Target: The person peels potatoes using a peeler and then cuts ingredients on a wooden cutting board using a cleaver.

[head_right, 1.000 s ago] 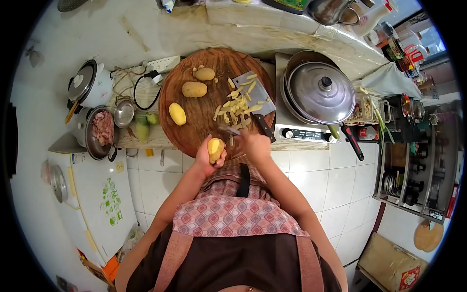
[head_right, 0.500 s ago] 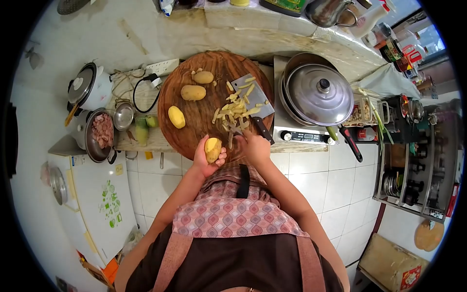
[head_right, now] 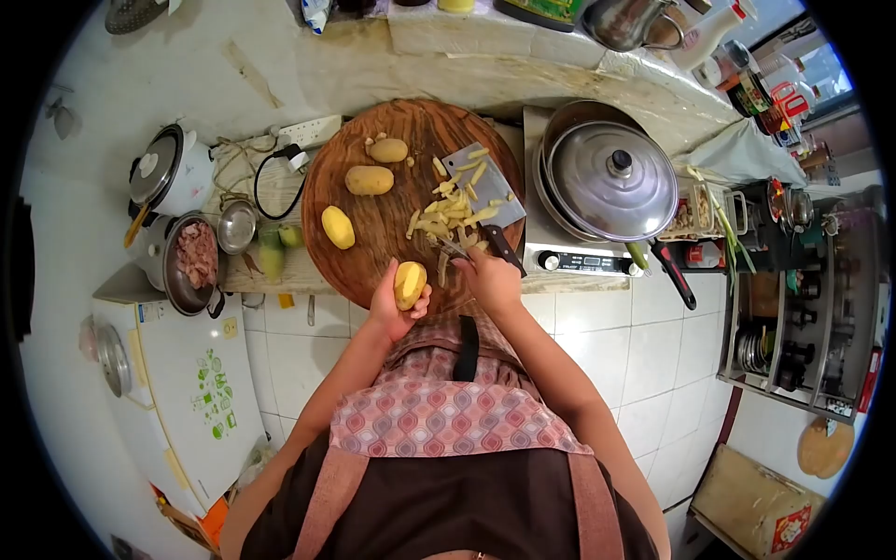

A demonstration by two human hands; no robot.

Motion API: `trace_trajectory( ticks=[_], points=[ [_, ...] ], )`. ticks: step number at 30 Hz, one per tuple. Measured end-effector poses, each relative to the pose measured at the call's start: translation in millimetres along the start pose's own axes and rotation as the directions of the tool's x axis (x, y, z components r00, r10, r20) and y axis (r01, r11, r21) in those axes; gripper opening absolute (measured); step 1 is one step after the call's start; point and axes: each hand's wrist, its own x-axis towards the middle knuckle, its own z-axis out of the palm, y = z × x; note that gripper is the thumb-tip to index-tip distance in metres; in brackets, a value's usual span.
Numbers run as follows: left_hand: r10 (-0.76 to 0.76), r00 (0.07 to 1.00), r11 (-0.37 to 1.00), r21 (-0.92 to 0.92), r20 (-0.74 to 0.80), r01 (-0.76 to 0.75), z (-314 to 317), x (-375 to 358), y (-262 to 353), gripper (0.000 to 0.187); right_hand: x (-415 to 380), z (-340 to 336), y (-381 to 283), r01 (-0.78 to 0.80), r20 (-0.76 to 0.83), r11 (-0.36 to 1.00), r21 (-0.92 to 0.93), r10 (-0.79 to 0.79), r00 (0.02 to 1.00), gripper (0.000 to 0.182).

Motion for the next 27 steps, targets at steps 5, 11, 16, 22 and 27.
trace_trajectory(
  ticks=[5,11,16,22,27],
  points=[
    [0.119,0.985,0.99,0.085,-0.125,-0.109,0,3,0,0.062,-20,-15,-21,0.179,-0.069,0.958,0.225,-0.168,0.983,0.025],
    [0.211,0.958,0.93,0.342,-0.192,-0.136,1,-1,0,0.054,-1,0,-11,0.069,0.0,0.996,0.062,-0.069,0.998,0.029],
    [0.463,0.85,0.8,0.532,-0.251,-0.279,5,-3,-2,0.052,-9,-20,-21,0.019,0.0,0.981,0.194,-0.019,1.0,0.027],
    [0.579,0.792,0.678,0.654,-0.194,-0.335,5,-6,1,0.049,2,-8,-7,-0.055,0.127,0.998,0.038,0.05,0.991,0.026],
    [0.211,0.956,0.975,0.115,-0.205,-0.191,7,-4,4,0.06,-10,-11,-6,-0.066,0.077,0.987,0.148,0.055,0.996,0.03]
  ],
)
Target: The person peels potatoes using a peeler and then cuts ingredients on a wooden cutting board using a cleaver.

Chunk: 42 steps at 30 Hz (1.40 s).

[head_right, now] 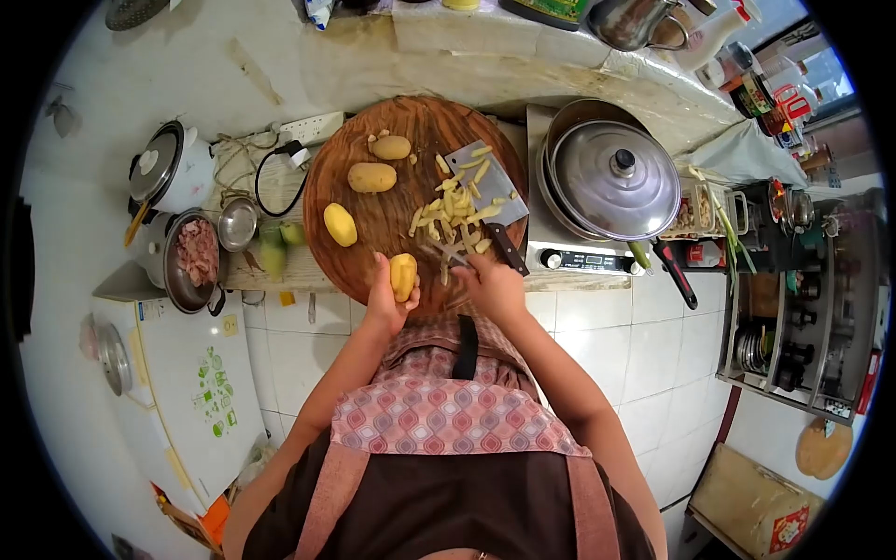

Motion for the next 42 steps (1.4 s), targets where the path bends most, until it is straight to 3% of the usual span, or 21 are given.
trace_trajectory(
  ticks=[2,4,8,10,12,14,16,18,20,24,26,29,31,35,36,38,42],
  points=[
    [-0.058,0.998,0.998,-0.039,-0.017,0.057,-2,5,-2,0.061,-7,-5,-15,0.16,-0.091,0.98,0.118,-0.149,0.985,0.03],
    [-0.112,0.993,0.992,-0.059,0.041,0.114,-1,2,-1,0.059,-8,-5,-27,0.373,-0.167,0.919,0.124,-0.352,0.921,0.03],
    [-0.194,0.976,0.978,-0.058,0.094,0.2,-1,-1,2,0.053,1,5,-17,0.369,-0.123,0.929,-0.008,-0.367,0.922,0.029],
    [-0.181,0.966,0.981,-0.04,0.185,0.192,-5,-2,-1,0.051,14,16,5,0.117,-0.091,0.968,-0.221,-0.14,0.986,0.03],
    [-0.197,0.96,0.977,-0.045,0.201,0.21,3,-7,1,0.052,18,15,10,0.113,-0.157,0.984,-0.137,-0.135,0.978,0.03],
    [-0.17,0.98,0.982,-0.064,0.107,0.178,3,-10,-1,0.051,5,-2,-11,0.14,-0.151,0.989,0.041,-0.133,0.98,0.028],
    [-0.179,0.967,0.969,-0.138,0.179,0.205,-7,-2,1,0.05,-7,-5,-26,0.31,-0.139,0.94,0.14,-0.291,0.947,0.028],
    [-0.165,0.949,0.967,-0.148,0.267,0.21,-13,-2,-2,0.049,-10,-1,-28,0.3,-0.091,0.934,0.194,-0.287,0.953,0.033],
    [-0.206,0.891,0.894,-0.294,0.404,0.339,-15,-2,-6,0.05,-2,9,-23,0.252,-0.062,0.957,0.143,-0.245,0.967,0.033],
    [-0.284,0.895,0.848,-0.346,0.344,0.403,-21,9,-8,0.055,4,20,-21,0.185,-0.052,0.982,0.03,-0.183,0.982,0.039],
    [-0.273,0.897,0.854,-0.342,0.348,0.392,-24,9,-9,0.052,4,24,-19,0.183,-0.065,0.981,0.056,-0.18,0.982,0.036],
    [-0.232,0.918,0.909,-0.264,0.323,0.322,-15,-2,-6,0.05,7,31,-2,0.088,-0.051,0.993,-0.084,-0.093,0.994,0.036],
    [-0.175,0.886,0.925,-0.236,0.429,0.297,-11,-8,-3,0.05,11,24,8,-0.042,-0.023,0.997,-0.06,0.04,0.999,0.036],
    [-0.211,0.916,0.84,-0.417,0.341,0.348,-14,-4,1,0.054,0,4,-6,0.078,-0.069,0.993,0.086,-0.072,0.995,0.038],
    [-0.212,0.915,0.839,-0.416,0.344,0.351,-14,-3,1,0.054,-2,2,-10,0.076,-0.07,0.994,0.084,-0.07,0.995,0.038],
    [-0.242,0.889,0.844,-0.368,0.388,0.39,-18,-2,1,0.057,-7,0,-22,0.306,-0.152,0.941,0.142,-0.285,0.946,0.039],
    [-0.23,0.953,0.921,-0.273,0.196,0.278,-1,-8,5,0.052,-13,-6,-41,0.309,-0.008,0.95,0.046,-0.309,0.951,0.044]
  ],
)
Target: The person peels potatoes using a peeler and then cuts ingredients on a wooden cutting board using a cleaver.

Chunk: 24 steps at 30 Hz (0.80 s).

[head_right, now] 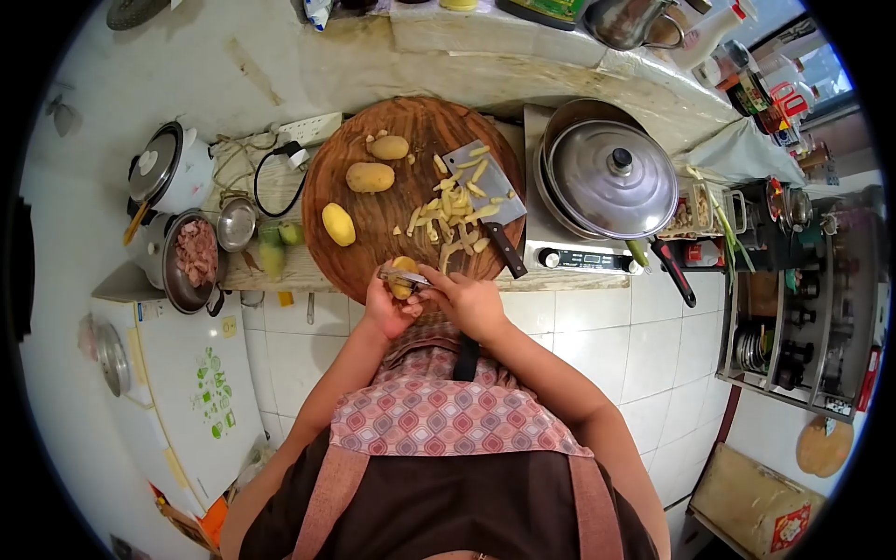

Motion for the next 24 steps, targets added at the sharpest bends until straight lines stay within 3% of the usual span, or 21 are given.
trace_trajectory(
  ticks=[5,7,10,12,14,16,20,22,24],
  points=[
    [0.022,0.998,0.998,0.062,0.055,-0.025,-13,10,-2,0.051,6,-4,6,0.043,0.031,0.992,-0.115,-0.039,0.999,0.042],
    [-0.034,0.976,0.992,0.125,0.214,0.008,-16,11,-2,0.049,10,7,31,-0.15,-0.037,0.95,-0.273,0.145,0.989,0.039],
    [-0.027,0.97,0.995,0.098,0.24,0.003,-5,4,-3,0.049,8,6,49,-0.269,-0.155,0.957,-0.105,0.252,0.955,0.033],
    [0.051,0.985,0.986,0.149,0.165,-0.076,3,0,-7,0.049,4,-3,33,-0.188,-0.135,0.982,-0.034,0.182,0.974,0.034],
    [0.144,0.988,0.964,0.233,-0.064,-0.125,10,3,-8,0.049,2,-10,19,-0.039,-0.119,0.998,0.051,0.045,0.992,0.037],
    [0.15,0.988,0.962,0.226,0.016,-0.15,9,0,-6,0.049,3,-14,6,0.019,0.007,0.998,-0.056,-0.019,1.0,0.038],
    [0.066,0.997,0.965,0.25,0.038,-0.073,-3,6,-6,0.049,9,2,25,-0.02,-0.052,0.998,-0.056,0.017,0.999,0.038],
    [0.038,0.996,0.958,0.282,0.077,-0.058,-2,7,-7,0.048,12,9,42,-0.183,-0.091,0.966,-0.185,0.169,0.981,0.037],
    [0.013,0.997,0.97,0.24,0.07,-0.03,-1,7,-7,0.047,13,6,46,-0.219,-0.112,0.965,-0.143,0.204,0.973,0.036]
  ],
)
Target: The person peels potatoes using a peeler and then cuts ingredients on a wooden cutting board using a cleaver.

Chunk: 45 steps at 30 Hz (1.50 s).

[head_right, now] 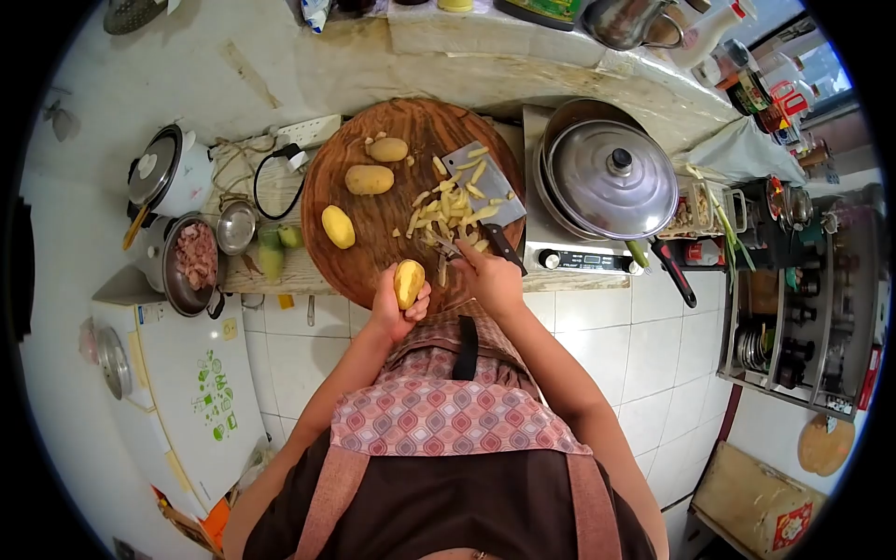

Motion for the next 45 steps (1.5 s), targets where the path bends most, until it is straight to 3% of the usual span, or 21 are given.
trace_trajectory(
  ticks=[2,3,4,5,7,12,16,19,22,24,25,27,31,32,33,34,36,37,40,42,45],
  points=[
    [0.101,0.992,0.992,0.061,0.079,-0.106,-2,-2,0,0.045,-4,-17,-13,0.006,-0.009,0.989,0.151,-0.005,1.0,0.035],
    [0.099,0.992,0.993,0.061,0.083,-0.104,-2,-1,-1,0.045,-7,-21,-18,0.091,-0.045,0.97,0.225,-0.083,0.995,0.033],
    [0.177,0.984,0.958,0.229,0.0,-0.172,-3,1,-1,0.046,-9,-25,-23,0.115,0.005,0.965,0.235,-0.119,0.993,0.032],
    [0.266,0.961,0.892,0.397,-0.071,-0.217,-5,1,-2,0.046,-11,-25,-24,0.094,0.038,0.969,0.228,-0.106,0.994,0.032],
    [0.275,0.961,0.886,0.399,-0.039,-0.237,-7,2,-2,0.047,-10,-20,-20,0.076,0.072,0.972,0.224,-0.094,0.993,0.033],
    [0.361,0.932,0.843,0.418,0.028,-0.339,2,-2,-4,0.049,1,-7,3,-0.112,0.192,0.993,-0.026,0.115,0.975,0.032],
    [0.236,0.972,0.949,0.213,0.016,-0.234,3,-6,1,0.055,-4,-23,-15,-0.177,0.122,0.976,0.125,0.162,0.979,0.035],
    [0.167,0.986,0.985,0.04,-0.015,-0.167,-5,-3,-1,0.059,-14,-26,-27,0.19,0.009,0.951,0.242,-0.198,0.98,0.039],
    [0.096,0.99,0.993,-0.055,-0.104,-0.102,4,-7,2,0.058,-18,-19,-28,0.225,0.11,0.959,0.172,-0.246,0.963,0.038],
    [-0.037,0.999,0.984,-0.175,0.024,0.041,0,-5,4,0.055,-12,-12,-24,0.209,0.06,0.961,0.183,-0.223,0.973,0.038],
    [-0.033,0.999,0.984,-0.177,0.024,0.037,-4,-4,3,0.055,-8,-6,-20,0.137,0.017,0.983,0.12,-0.139,0.99,0.037],
    [-0.026,0.981,0.981,-0.183,0.191,0.062,-7,-2,2,0.052,1,3,-12,-0.004,-0.029,1.0,0.027,0.005,1.0,0.036],
    [-0.029,0.987,0.969,-0.238,0.155,0.066,-4,-7,2,0.05,-5,-17,-13,-0.128,0.071,0.979,0.158,0.118,0.99,0.036],
    [-0.019,1.0,0.98,-0.198,0.003,0.019,-3,-6,3,0.048,-10,-20,-17,-0.129,0.072,0.979,0.157,0.118,0.99,0.036],
    [-0.002,0.989,0.988,-0.15,-0.148,-0.021,0,-4,5,0.047,-16,-21,-22,-0.012,0.056,0.987,0.161,0.003,0.998,0.036],
    [-0.005,0.989,0.989,-0.15,-0.147,-0.017,2,-4,5,0.047,-21,-21,-26,0.103,0.039,0.981,0.164,-0.111,0.993,0.036],
    [-0.05,0.981,0.995,-0.097,-0.185,0.033,4,-7,6,0.046,-25,-11,-24,0.152,0.02,0.977,0.149,-0.156,0.988,0.035],
    [-0.088,0.994,0.992,-0.101,-0.071,0.081,-9,-3,4,0.045,-25,-6,-22,0.14,0.01,0.973,0.184,-0.145,0.989,0.035],
    [-0.131,0.99,0.976,-0.168,0.051,0.138,-23,3,2,0.046,-18,3,-19,0.098,-0.005,0.974,0.203,-0.099,0.995,0.036],
    [-0.135,0.991,0.98,-0.145,0.005,0.134,-20,4,1,0.047,-9,7,-12,-0.05,0.049,0.994,0.094,0.046,0.998,0.037],
    [-0.132,0.983,0.988,-0.061,0.125,0.141,-13,0,3,0.05,-8,14,5,-0.167,0.066,0.982,0.086,0.161,0.985,0.038]
  ],
)
